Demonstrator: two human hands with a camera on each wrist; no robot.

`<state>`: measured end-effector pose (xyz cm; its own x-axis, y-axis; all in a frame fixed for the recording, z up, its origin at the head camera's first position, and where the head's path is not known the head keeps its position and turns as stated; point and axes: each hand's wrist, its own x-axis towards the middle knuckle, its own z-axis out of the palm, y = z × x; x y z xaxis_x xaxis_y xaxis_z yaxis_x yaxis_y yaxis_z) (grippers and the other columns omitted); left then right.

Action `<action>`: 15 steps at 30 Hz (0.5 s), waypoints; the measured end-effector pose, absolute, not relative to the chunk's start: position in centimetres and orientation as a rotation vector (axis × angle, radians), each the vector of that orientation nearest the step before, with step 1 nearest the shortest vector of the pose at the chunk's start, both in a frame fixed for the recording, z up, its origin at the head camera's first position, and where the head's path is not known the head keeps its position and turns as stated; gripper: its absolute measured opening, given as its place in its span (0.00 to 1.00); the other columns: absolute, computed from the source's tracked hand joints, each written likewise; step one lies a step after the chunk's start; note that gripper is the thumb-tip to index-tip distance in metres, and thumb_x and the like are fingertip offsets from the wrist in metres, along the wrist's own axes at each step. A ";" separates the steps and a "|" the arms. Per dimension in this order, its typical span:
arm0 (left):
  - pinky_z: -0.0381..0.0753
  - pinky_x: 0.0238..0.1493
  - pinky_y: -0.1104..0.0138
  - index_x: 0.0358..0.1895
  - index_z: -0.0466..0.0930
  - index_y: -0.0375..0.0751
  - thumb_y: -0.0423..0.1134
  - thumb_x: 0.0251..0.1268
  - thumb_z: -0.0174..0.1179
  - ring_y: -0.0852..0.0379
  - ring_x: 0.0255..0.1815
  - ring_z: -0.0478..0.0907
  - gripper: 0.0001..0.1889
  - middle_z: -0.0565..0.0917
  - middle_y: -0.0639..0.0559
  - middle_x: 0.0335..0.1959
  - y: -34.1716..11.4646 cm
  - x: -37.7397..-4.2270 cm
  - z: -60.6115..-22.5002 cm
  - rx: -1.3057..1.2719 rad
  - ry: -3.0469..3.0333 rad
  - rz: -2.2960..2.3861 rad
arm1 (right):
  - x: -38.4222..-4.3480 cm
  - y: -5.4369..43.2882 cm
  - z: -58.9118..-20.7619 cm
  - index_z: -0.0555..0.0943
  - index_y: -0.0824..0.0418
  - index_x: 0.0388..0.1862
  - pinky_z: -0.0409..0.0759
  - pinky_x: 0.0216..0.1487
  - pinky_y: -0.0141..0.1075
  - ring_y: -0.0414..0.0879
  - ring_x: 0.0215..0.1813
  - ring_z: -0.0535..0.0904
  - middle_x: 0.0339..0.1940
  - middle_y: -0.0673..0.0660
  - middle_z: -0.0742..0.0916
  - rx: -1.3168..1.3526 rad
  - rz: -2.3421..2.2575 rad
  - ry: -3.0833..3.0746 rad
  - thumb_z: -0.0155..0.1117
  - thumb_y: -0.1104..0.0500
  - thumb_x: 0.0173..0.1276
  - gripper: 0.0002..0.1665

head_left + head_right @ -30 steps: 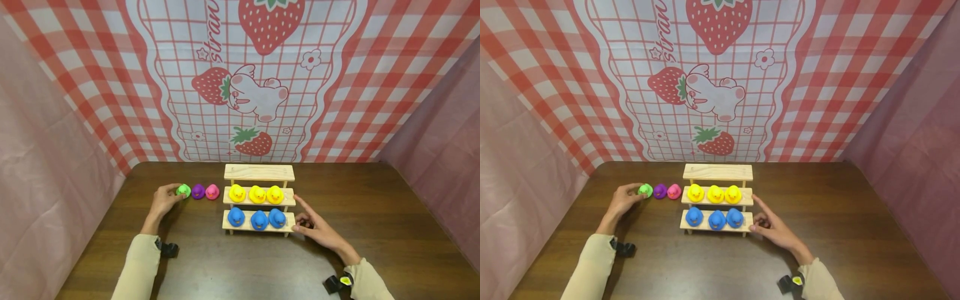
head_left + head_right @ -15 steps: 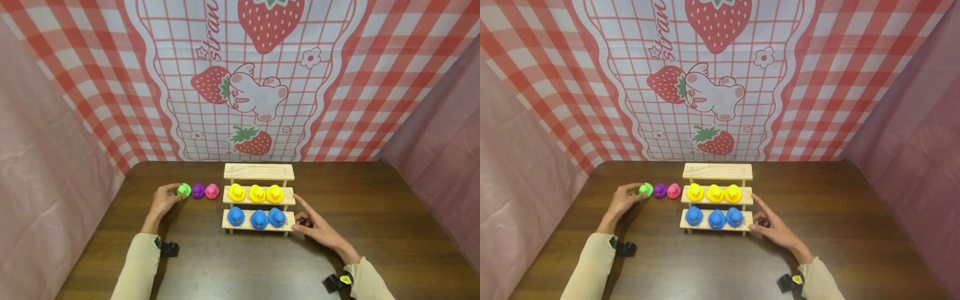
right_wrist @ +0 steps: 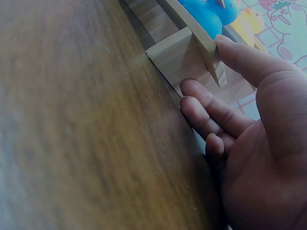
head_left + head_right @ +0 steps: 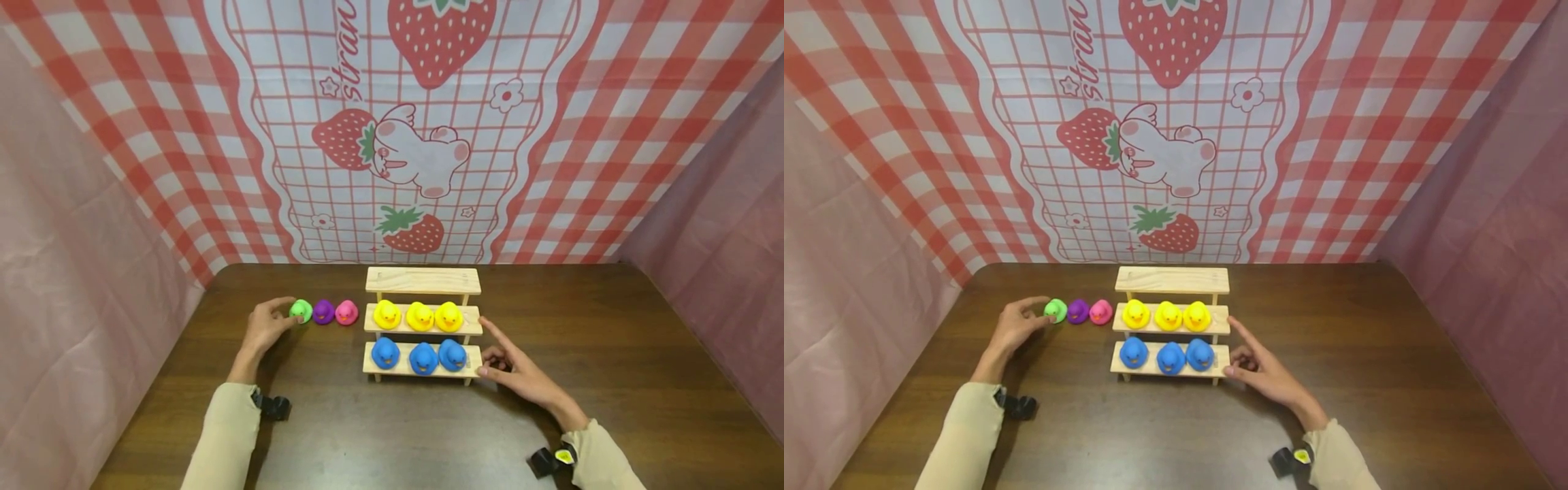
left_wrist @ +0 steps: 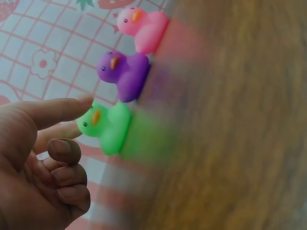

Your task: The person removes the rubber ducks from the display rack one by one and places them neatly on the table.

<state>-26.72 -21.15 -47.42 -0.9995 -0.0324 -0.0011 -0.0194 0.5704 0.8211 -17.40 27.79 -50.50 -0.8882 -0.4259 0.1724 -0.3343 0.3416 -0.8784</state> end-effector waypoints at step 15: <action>0.60 0.17 0.71 0.61 0.80 0.38 0.35 0.57 0.71 0.66 0.15 0.60 0.26 0.67 0.59 0.13 -17.8 -25.3 -44.0 -0.126 -2.673 -1.438 | -17.5 27.9 -50.7 0.46 0.55 0.83 0.74 0.35 0.32 0.34 0.38 0.78 0.35 0.56 0.86 -0.720 -1.597 2.506 0.64 0.67 0.69 0.52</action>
<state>-25.34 -17.82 -43.95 -0.9912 0.0235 0.1306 0.1219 0.5495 0.8265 -17.46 27.91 -50.66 -0.8857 -0.4292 0.1770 -0.3417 0.3445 -0.8744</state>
